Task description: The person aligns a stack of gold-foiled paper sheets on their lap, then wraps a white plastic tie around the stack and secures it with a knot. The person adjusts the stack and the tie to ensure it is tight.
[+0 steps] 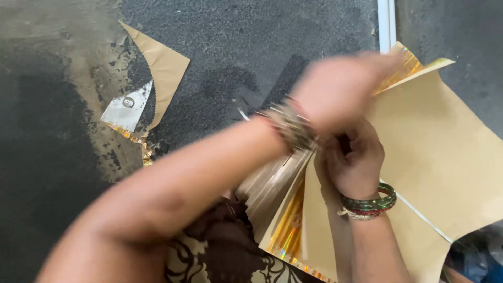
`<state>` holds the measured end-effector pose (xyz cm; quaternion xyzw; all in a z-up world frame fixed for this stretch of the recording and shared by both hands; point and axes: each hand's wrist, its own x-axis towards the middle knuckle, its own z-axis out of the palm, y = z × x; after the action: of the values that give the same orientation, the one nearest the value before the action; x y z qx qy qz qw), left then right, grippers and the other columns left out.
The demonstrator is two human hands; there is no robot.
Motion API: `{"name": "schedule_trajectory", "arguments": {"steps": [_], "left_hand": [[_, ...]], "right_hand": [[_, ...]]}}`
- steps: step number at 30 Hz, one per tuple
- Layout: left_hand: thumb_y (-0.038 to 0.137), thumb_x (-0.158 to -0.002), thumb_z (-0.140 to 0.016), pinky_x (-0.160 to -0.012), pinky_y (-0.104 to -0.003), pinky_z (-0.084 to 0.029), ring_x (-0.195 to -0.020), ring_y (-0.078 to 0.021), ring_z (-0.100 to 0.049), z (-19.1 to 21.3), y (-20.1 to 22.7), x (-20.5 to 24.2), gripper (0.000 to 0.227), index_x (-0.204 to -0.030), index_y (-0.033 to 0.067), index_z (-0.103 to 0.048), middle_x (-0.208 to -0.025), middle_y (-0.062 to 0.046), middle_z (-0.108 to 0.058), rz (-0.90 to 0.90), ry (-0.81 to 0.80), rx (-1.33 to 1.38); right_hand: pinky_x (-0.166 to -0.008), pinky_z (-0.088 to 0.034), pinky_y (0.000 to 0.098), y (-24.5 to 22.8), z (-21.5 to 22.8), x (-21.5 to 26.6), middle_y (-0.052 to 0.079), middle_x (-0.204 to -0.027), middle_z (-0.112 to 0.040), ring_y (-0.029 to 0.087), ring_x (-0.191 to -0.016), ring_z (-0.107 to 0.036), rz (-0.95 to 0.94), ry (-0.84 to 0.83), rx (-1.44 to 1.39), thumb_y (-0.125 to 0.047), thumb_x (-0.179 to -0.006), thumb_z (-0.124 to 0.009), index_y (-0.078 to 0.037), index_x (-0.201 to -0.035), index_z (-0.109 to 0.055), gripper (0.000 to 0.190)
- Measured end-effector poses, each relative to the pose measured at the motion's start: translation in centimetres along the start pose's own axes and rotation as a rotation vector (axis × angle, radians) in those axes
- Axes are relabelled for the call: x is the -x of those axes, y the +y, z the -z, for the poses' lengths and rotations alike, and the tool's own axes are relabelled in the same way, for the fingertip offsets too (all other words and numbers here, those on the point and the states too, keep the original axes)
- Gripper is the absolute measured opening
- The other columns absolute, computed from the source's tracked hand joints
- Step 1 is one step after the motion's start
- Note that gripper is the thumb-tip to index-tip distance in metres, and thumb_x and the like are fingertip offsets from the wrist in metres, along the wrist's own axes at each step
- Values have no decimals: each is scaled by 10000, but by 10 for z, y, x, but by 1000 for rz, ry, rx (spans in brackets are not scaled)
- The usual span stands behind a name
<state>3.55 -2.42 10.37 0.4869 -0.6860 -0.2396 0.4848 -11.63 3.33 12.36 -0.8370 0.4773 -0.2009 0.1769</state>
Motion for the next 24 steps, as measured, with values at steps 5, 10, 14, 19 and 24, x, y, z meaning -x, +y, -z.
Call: {"name": "schedule_trajectory", "arguments": {"steps": [5, 10, 14, 19, 24], "left_hand": [[505, -1081, -495, -731, -448, -560, -824, -290, -731, 62, -48, 62, 403, -1121, 134, -648, -918, -96, -743, 450, -449, -265], [519, -900, -700, -834, -457, -575, -1004, -332, -713, 34, -77, 131, 503, -1172, 96, -692, -1013, -147, -729, 501, -962, -342], [381, -892, -724, -736, -458, -590, -909, -341, -733, 41, -78, 122, 485, -1227, 46, -619, -917, -151, -747, 486, -854, -357], [141, -894, -636, -661, -423, -589, -806, -308, -744, 65, -72, 110, 138, -878, 86, -762, -860, -140, -746, 441, -623, -556], [171, -830, -649, -662, -455, -581, -772, -316, -729, 72, -39, 92, 136, -823, 115, -772, -818, -137, -737, 382, -499, -284]], "right_hand": [[-626, -424, 262, -8, 3, -6, 40, -861, -595, 139, -666, -498, -74, -7, -22, 26, -932, -743, -30, -956, -697, 76], [-638, -413, 235, -5, -2, -5, 20, -890, -597, 89, -682, -479, -57, -6, -38, -9, -960, -753, -33, -989, -691, 73], [-647, -412, 234, -4, -3, -5, 18, -902, -600, 84, -696, -481, -43, -14, -49, -11, -962, -750, -34, -992, -693, 68], [-653, -403, 221, -5, -5, -2, 0, -908, -589, 66, -707, -461, -94, -4, -70, -7, -966, -763, -37, -1006, -702, 79], [-672, -399, 212, -3, -5, -1, -2, -896, -589, 51, -701, -455, -67, -3, -84, -5, -975, -774, -30, -1024, -705, 88]]}}
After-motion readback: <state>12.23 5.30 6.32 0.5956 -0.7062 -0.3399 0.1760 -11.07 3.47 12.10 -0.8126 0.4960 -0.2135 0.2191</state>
